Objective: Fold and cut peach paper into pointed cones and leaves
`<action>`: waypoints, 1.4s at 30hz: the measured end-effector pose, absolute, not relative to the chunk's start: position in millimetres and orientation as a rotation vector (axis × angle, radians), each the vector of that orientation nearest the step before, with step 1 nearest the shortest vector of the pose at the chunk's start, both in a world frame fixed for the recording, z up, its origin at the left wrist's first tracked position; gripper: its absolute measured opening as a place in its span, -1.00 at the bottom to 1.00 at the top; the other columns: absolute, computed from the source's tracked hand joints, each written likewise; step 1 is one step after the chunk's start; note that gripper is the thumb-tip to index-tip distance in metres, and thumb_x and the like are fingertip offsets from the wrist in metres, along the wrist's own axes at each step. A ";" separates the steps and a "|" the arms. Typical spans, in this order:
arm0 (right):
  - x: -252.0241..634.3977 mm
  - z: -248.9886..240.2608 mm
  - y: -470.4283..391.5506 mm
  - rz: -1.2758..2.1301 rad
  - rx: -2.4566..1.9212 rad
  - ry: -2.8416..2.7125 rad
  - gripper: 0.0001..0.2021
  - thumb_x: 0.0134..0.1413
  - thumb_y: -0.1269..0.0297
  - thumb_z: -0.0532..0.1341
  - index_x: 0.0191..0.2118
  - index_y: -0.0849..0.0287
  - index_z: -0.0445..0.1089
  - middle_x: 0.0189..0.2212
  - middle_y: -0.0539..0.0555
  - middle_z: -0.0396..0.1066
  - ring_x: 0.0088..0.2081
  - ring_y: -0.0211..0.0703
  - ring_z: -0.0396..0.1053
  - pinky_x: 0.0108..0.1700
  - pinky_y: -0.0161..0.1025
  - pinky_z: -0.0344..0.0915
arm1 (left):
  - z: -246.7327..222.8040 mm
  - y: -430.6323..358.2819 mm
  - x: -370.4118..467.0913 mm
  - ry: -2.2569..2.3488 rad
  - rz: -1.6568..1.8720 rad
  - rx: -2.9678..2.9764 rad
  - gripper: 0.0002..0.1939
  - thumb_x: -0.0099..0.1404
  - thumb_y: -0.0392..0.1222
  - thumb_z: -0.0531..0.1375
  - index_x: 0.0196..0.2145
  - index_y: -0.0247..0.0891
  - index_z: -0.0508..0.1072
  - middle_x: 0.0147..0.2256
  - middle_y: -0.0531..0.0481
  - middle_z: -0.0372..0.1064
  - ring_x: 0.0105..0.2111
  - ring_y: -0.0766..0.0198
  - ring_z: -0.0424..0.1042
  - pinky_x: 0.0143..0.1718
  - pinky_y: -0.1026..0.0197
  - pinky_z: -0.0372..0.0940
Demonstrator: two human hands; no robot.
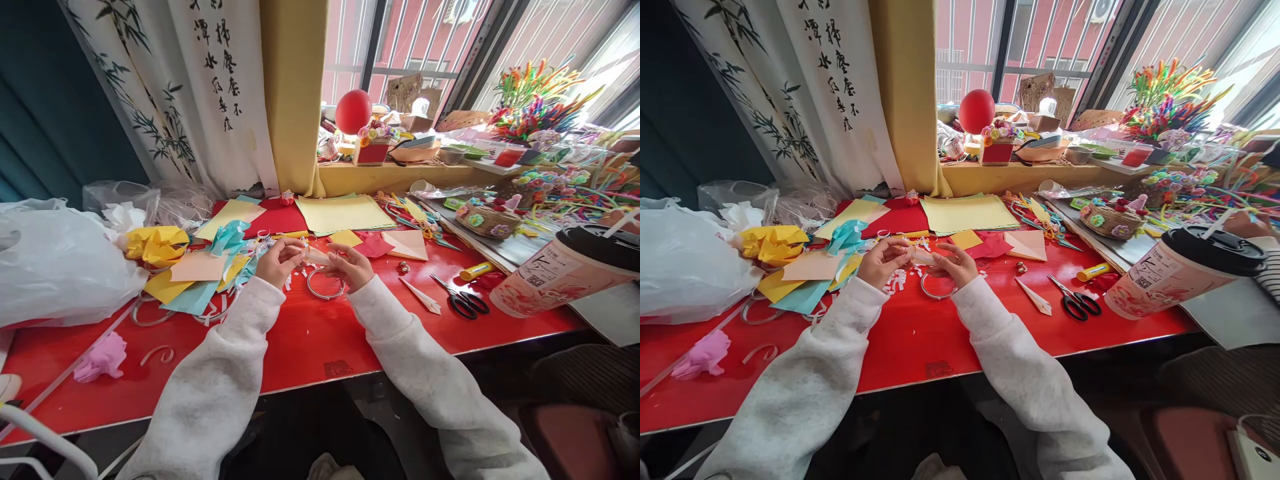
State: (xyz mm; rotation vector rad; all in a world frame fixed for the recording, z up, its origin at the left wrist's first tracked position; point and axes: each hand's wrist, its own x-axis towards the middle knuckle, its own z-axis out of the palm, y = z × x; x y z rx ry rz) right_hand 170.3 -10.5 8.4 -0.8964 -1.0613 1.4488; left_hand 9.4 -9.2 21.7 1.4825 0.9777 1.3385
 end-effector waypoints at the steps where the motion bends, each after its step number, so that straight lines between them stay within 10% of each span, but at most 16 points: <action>1: 171.8 9.4 -10.2 1.448 -0.878 -1.016 -0.55 -0.38 0.23 0.30 -0.24 0.19 0.22 -0.59 -0.03 0.38 -0.53 -0.25 0.39 -0.43 -0.31 0.32 | 21.0 -9.2 10.0 0.967 1.317 1.483 -0.67 -0.05 -0.16 0.19 -0.28 -0.31 0.31 -0.52 0.06 0.31 -0.50 0.34 0.37 -0.41 0.26 0.32; 18: 176.1 5.5 -3.2 1.358 -0.933 -1.006 -0.73 -0.34 0.15 0.25 -0.58 0.28 0.29 -0.68 -0.02 0.32 -0.70 -0.39 0.24 -0.68 -0.43 0.13 | 14.3 -10.1 17.8 0.993 1.124 1.493 -0.63 -0.07 -0.05 0.19 -0.30 -0.30 0.34 -0.49 -0.02 0.34 -0.52 0.33 0.33 -0.59 0.30 0.30; 42: 173.0 9.1 -12.8 1.633 -0.890 -1.059 -0.74 -0.35 0.20 0.28 -0.50 0.31 0.40 -0.56 0.08 0.43 -0.50 -0.25 0.41 -0.41 -0.37 0.38 | 2.9 -19.2 28.7 1.271 1.440 2.286 -0.84 0.15 -0.21 0.03 -0.34 -0.28 0.35 -0.39 0.00 0.36 -0.39 0.36 0.33 -0.33 0.35 0.22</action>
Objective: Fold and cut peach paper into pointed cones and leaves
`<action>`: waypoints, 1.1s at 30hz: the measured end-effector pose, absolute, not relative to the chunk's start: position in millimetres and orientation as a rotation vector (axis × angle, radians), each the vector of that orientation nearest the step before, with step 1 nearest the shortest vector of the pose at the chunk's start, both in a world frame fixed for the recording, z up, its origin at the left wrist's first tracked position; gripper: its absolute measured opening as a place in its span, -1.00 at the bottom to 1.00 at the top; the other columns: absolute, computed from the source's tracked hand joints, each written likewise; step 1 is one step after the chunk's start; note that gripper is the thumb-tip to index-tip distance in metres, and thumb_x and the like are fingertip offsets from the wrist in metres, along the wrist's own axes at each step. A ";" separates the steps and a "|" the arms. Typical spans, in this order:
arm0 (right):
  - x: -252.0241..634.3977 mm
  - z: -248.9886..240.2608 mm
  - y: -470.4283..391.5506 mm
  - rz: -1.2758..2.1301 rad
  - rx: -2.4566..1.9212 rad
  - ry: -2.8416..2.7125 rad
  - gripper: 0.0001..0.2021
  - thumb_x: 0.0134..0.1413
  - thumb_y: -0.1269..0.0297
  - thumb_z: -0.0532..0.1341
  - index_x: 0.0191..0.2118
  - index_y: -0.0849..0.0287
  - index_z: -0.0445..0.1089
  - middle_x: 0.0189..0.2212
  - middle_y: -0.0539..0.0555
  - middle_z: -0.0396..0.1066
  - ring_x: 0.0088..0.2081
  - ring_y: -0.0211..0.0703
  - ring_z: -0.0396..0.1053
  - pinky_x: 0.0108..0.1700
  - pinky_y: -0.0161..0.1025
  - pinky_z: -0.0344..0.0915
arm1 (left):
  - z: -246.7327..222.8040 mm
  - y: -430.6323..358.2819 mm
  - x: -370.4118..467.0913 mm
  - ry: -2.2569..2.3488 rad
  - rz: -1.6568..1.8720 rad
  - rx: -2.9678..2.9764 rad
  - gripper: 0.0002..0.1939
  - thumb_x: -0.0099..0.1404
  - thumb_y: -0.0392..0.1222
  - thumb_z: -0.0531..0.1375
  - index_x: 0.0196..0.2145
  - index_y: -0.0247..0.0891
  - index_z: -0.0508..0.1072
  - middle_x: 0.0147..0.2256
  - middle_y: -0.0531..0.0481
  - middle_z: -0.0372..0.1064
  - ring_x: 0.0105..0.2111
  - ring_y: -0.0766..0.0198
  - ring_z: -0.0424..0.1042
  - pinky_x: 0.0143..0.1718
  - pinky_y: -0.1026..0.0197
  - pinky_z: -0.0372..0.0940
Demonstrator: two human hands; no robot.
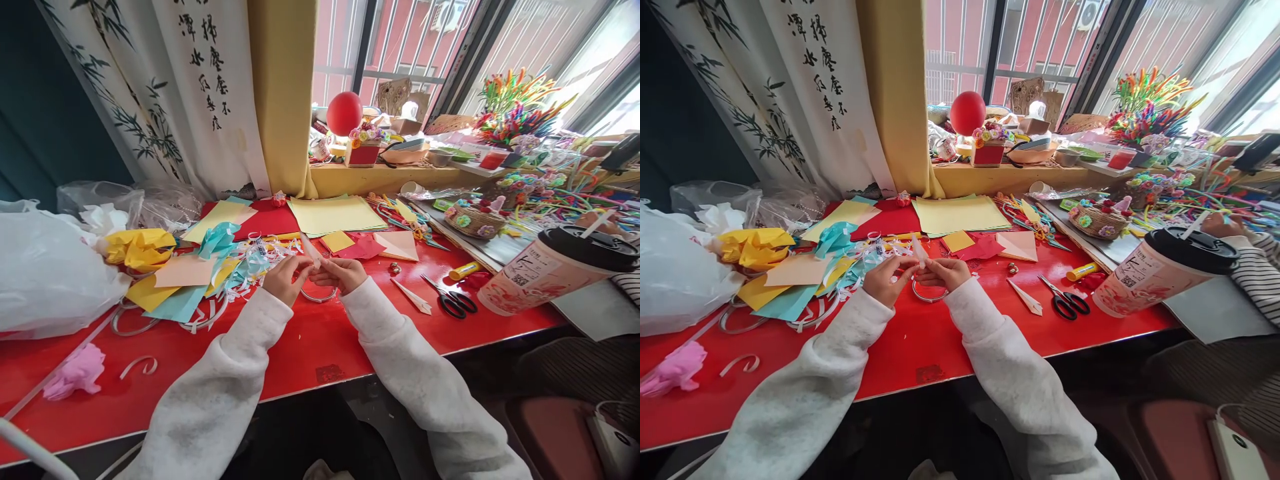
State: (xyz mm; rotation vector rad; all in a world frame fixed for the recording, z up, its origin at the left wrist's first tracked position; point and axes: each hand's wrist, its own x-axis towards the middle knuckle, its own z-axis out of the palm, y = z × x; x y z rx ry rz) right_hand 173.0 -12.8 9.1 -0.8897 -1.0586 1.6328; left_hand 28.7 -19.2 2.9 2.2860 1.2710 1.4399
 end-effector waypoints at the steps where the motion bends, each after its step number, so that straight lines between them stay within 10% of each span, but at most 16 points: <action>1: 173.0 9.1 -13.8 1.648 -0.871 -1.064 -0.75 -0.37 0.24 0.29 -0.47 0.31 0.40 -0.54 0.08 0.43 -0.47 -0.25 0.41 -0.36 -0.37 0.38 | 1.7 -18.7 28.4 1.271 1.453 2.303 -0.84 0.15 -0.21 0.03 -0.35 -0.28 0.35 -0.39 0.00 0.36 -0.39 0.36 0.33 -0.34 0.35 0.22; 33: 166.0 -8.4 -13.3 1.462 -0.897 -1.327 -0.69 -0.36 0.15 0.25 -0.43 0.27 0.36 -0.57 -0.01 0.40 -0.47 -0.28 0.40 -0.30 -0.29 0.37 | -1.0 -15.0 19.1 1.177 1.491 3.147 -0.86 0.14 -0.31 0.05 -0.36 -0.36 0.38 -0.42 -0.03 0.41 -0.40 0.34 0.39 -0.32 0.34 0.30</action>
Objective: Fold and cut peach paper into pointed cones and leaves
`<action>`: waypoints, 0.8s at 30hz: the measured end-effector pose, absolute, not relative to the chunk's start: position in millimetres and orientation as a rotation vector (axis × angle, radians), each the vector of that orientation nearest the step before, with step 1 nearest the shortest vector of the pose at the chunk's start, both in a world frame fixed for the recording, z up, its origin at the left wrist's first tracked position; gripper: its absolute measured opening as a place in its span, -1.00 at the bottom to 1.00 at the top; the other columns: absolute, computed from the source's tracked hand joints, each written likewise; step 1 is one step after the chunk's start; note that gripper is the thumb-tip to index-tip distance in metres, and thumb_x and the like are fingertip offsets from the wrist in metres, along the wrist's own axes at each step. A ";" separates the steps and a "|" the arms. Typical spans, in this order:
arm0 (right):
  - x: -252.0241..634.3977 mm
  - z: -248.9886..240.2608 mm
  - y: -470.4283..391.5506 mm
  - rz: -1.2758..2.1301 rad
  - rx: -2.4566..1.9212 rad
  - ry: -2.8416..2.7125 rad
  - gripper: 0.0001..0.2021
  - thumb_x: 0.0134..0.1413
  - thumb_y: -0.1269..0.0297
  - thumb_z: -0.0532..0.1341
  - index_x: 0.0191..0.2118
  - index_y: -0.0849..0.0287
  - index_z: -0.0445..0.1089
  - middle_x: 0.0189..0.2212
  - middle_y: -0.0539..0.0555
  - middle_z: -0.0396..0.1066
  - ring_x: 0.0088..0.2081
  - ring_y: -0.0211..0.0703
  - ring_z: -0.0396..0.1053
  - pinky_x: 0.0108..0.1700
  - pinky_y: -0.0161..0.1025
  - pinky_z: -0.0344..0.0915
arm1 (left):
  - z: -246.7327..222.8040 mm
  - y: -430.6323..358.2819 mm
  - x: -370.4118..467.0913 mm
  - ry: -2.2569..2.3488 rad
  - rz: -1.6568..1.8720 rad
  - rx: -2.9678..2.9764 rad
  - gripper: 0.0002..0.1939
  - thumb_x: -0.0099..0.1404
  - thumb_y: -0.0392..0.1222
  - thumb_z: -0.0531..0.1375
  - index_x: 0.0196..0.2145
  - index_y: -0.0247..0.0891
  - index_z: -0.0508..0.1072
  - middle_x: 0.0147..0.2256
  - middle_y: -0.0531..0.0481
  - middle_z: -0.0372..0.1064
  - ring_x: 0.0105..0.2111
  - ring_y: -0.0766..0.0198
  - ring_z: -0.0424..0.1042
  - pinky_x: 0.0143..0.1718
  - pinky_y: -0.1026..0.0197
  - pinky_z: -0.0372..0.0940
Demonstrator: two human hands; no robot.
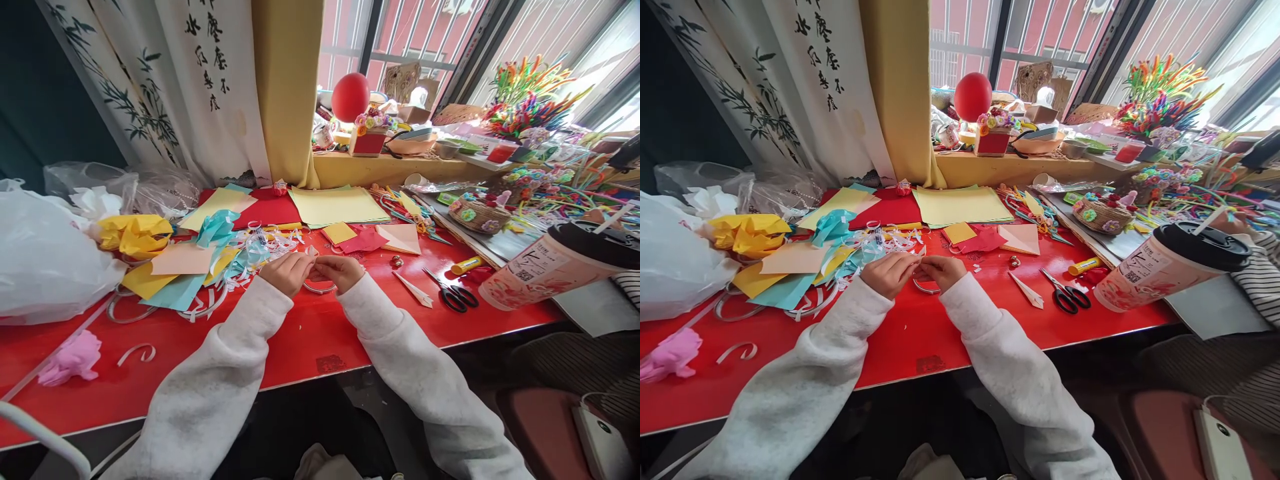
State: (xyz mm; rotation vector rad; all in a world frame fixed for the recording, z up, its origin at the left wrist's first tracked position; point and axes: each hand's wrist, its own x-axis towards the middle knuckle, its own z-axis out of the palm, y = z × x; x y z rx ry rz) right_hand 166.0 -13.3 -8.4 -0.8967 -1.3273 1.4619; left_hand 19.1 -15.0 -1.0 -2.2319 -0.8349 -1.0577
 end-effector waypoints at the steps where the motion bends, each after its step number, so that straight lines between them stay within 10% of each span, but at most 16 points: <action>1: 166.3 -8.7 -13.4 1.459 -0.897 -1.330 -0.70 -0.35 0.16 0.25 -0.43 0.27 0.36 -0.57 -0.01 0.40 -0.47 -0.28 0.40 -0.30 -0.28 0.37 | -1.0 -15.2 19.1 -0.826 -1.060 -2.227 -0.87 0.14 -0.31 0.05 -0.37 -0.36 0.37 -0.42 -0.03 0.41 -0.40 0.34 0.39 -0.33 0.34 0.30; 24: 162.8 -15.9 -12.7 1.236 -1.002 -1.466 -0.72 -0.29 0.09 0.19 -0.49 0.24 0.35 -0.61 0.02 0.37 -0.53 -0.24 0.38 -0.34 -0.20 0.37 | -10.5 -10.3 16.4 -0.913 -1.087 -2.340 -0.82 0.17 -0.30 -0.02 -0.34 -0.31 0.36 -0.38 -0.02 0.40 -0.36 0.35 0.38 -0.29 0.33 0.29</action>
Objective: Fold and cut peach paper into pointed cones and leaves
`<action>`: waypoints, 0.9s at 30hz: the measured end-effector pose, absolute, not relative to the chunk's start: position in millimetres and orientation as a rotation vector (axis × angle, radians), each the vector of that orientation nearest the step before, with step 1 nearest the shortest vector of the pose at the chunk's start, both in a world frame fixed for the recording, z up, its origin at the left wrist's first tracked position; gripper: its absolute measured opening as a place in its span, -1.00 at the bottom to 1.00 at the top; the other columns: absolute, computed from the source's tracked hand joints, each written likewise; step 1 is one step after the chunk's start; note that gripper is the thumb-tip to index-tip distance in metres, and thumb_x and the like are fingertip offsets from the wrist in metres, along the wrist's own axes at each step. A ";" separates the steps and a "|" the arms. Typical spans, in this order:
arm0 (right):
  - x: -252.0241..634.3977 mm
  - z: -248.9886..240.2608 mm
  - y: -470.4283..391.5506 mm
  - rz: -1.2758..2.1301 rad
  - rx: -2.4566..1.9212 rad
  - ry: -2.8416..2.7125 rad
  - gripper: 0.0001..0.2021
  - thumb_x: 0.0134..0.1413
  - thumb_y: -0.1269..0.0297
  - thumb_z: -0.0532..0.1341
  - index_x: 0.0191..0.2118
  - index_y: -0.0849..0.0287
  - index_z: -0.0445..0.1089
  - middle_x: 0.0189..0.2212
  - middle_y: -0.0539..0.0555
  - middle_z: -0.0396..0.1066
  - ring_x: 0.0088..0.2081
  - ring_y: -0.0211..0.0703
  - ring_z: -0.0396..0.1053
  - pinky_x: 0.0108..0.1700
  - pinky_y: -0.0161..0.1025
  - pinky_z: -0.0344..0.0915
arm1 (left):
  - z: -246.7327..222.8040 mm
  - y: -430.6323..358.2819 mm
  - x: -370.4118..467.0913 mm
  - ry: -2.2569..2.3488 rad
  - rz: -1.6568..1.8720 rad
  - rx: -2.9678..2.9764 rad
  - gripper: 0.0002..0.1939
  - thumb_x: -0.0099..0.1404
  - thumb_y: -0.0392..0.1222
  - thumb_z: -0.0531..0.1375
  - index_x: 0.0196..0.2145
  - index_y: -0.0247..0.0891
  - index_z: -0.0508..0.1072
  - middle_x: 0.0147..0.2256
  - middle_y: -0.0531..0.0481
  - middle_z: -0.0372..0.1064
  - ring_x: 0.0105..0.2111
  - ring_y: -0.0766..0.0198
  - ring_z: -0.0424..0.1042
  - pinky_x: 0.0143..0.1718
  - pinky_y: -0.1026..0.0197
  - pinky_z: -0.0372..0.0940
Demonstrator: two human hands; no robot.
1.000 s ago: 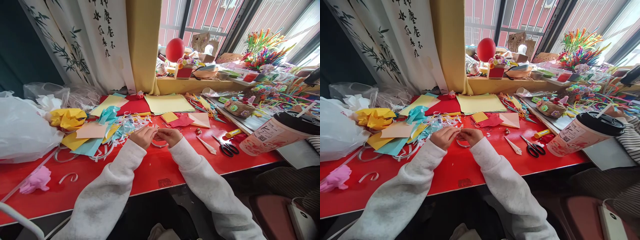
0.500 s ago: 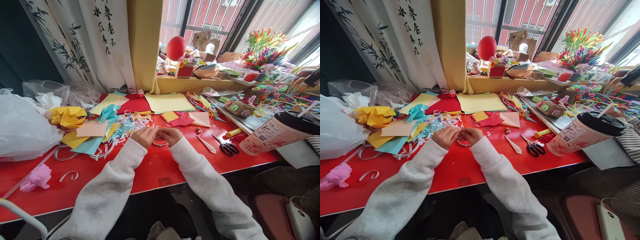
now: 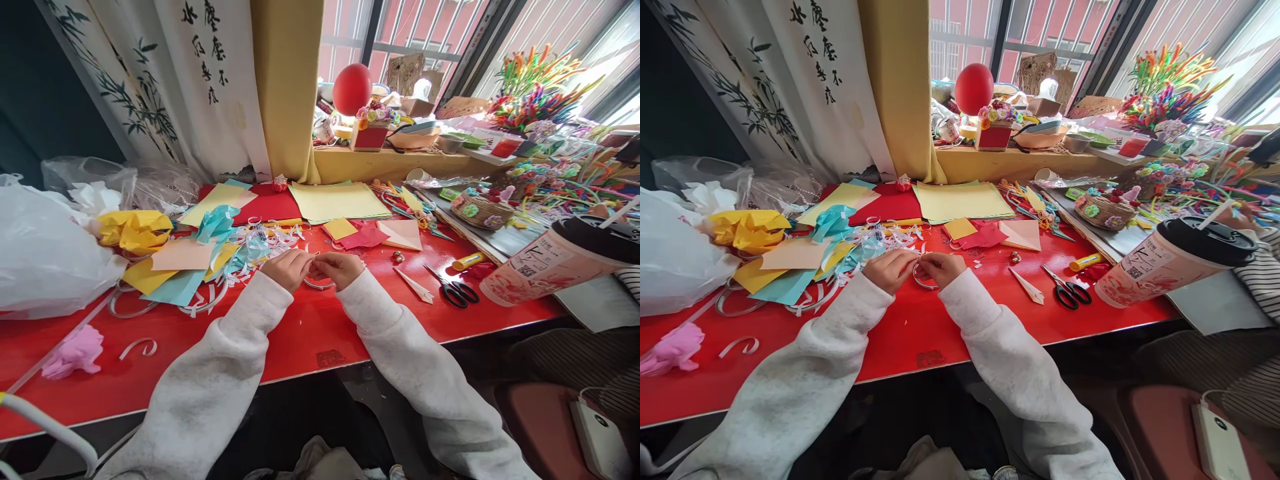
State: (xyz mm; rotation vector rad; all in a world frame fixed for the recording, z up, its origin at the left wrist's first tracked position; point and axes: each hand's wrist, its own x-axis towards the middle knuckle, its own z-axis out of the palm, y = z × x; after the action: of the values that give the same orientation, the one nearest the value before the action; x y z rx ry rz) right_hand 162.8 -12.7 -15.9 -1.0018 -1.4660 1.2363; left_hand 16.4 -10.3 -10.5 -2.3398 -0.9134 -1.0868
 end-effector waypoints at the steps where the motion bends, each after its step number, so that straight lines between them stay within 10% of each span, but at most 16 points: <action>1: 162.8 -15.4 -12.9 1.241 -1.006 -1.472 -0.72 -0.28 0.09 0.19 -0.49 0.23 0.34 -0.61 0.02 0.37 -0.53 -0.25 0.38 -0.35 -0.22 0.38 | -10.4 -10.4 16.1 -0.908 -1.079 -2.344 -0.82 0.18 -0.29 -0.02 -0.34 -0.31 0.36 -0.38 -0.02 0.40 -0.36 0.35 0.38 -0.29 0.33 0.28; 27: 166.2 -20.6 -12.1 0.860 -1.079 -1.769 -0.84 -0.09 0.33 0.04 -0.40 0.18 0.35 -0.50 0.03 0.42 -0.42 -0.23 0.41 -0.27 -0.24 0.34 | -13.6 -8.1 11.2 -0.912 -1.065 -2.474 -0.79 0.19 -0.27 -0.02 -0.26 -0.33 0.36 -0.29 -0.06 0.39 -0.27 0.33 0.36 -0.23 0.30 0.29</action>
State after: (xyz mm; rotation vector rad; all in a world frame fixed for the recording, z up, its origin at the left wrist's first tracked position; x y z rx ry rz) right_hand 166.2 -12.1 -20.6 -1.0794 -1.7691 0.8604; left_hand 11.2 -8.1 -13.6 -2.4741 -0.9124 -1.0655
